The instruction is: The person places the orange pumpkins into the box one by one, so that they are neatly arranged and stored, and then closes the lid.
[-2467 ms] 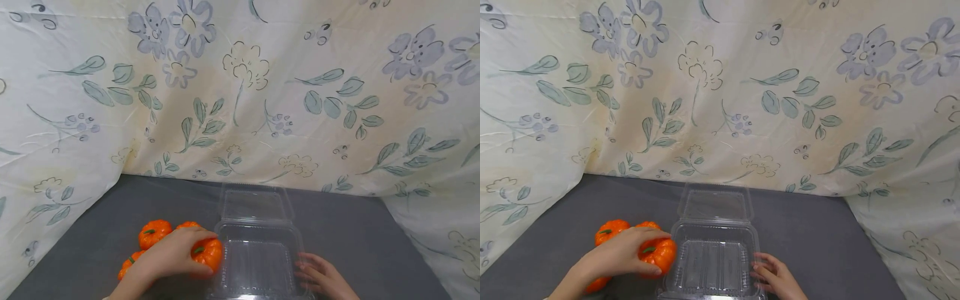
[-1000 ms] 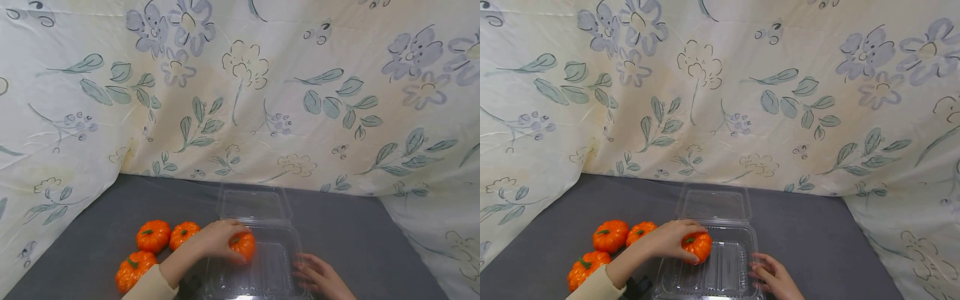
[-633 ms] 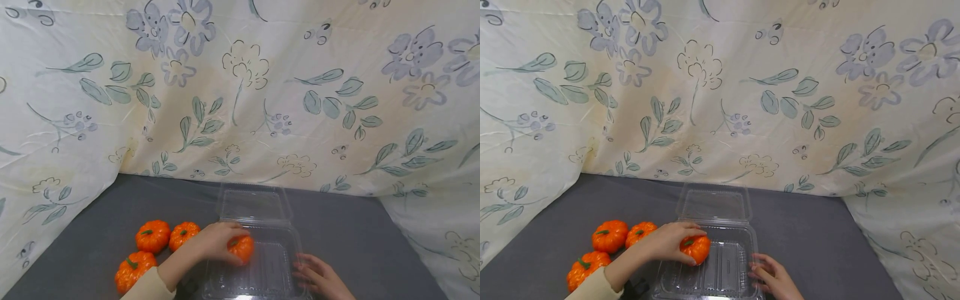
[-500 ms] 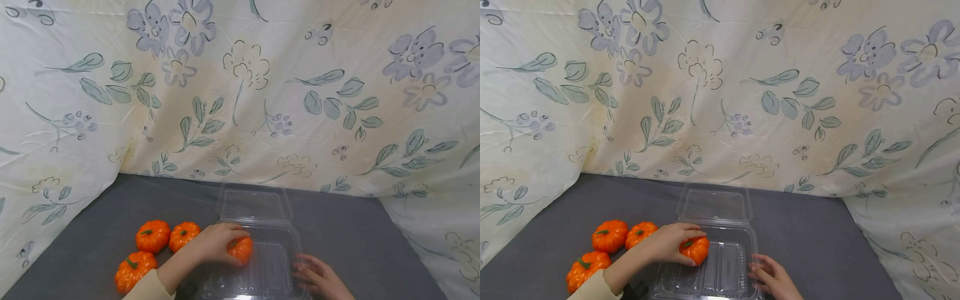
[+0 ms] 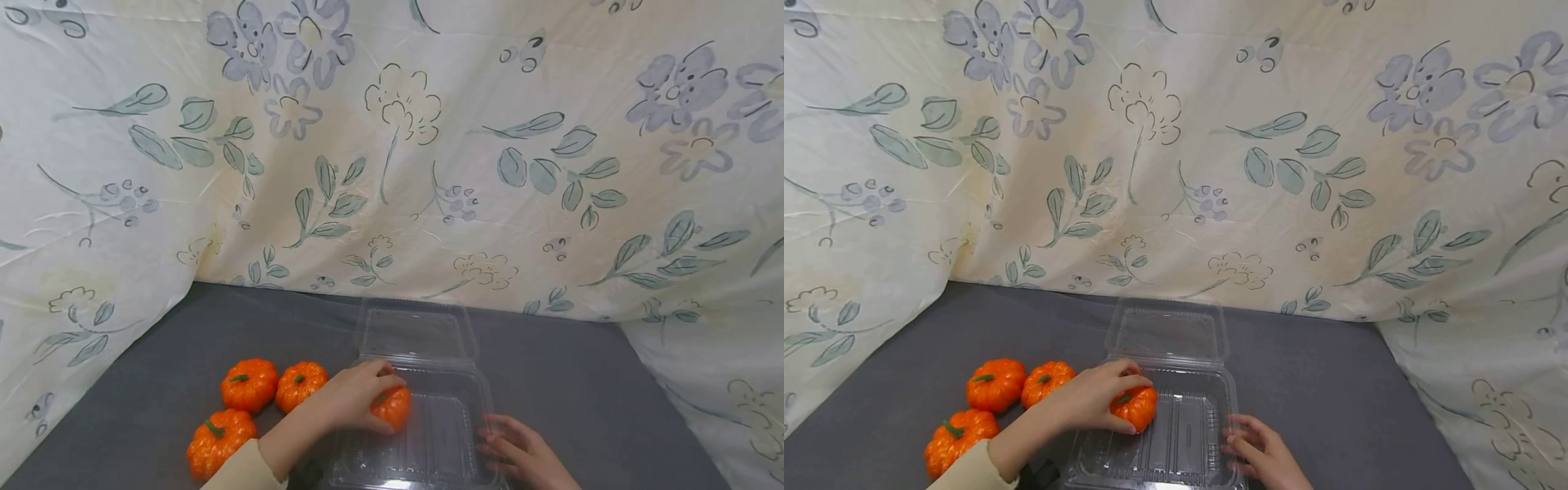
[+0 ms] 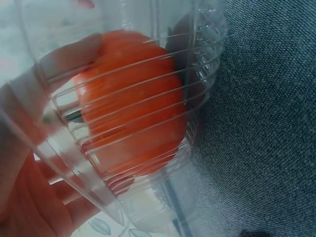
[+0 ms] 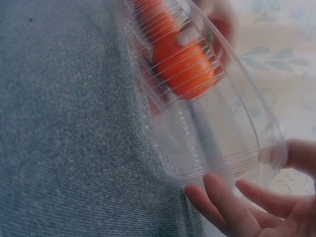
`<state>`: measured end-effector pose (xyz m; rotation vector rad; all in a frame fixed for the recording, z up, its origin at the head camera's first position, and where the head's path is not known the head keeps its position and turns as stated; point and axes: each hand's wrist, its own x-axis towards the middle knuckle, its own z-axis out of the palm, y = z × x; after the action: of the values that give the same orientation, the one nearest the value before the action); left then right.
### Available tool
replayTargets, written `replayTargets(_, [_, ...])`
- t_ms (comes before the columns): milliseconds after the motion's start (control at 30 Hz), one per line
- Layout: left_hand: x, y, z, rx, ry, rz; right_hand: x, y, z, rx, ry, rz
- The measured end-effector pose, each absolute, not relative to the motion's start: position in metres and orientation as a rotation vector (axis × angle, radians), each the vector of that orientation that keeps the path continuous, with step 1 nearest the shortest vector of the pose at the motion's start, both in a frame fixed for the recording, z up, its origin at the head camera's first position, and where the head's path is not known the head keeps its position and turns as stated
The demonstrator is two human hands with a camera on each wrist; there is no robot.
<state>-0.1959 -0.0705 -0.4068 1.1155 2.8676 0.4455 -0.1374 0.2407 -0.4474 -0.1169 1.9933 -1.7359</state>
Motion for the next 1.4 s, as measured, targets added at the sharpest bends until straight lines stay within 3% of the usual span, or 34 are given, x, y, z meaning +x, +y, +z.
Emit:
replayTargets(667, [-0.193, -0.067, -0.406, 1.069, 2.913, 0.368, -0.137, 0.239, -0.445, -0.184, 2.016, -1.732])
replayTargets(1400, [-0.191, -0.067, -0.396, 1.191, 2.979, 0.328, -0.138, 0.237, -0.443, -0.188, 2.01, -1.697])
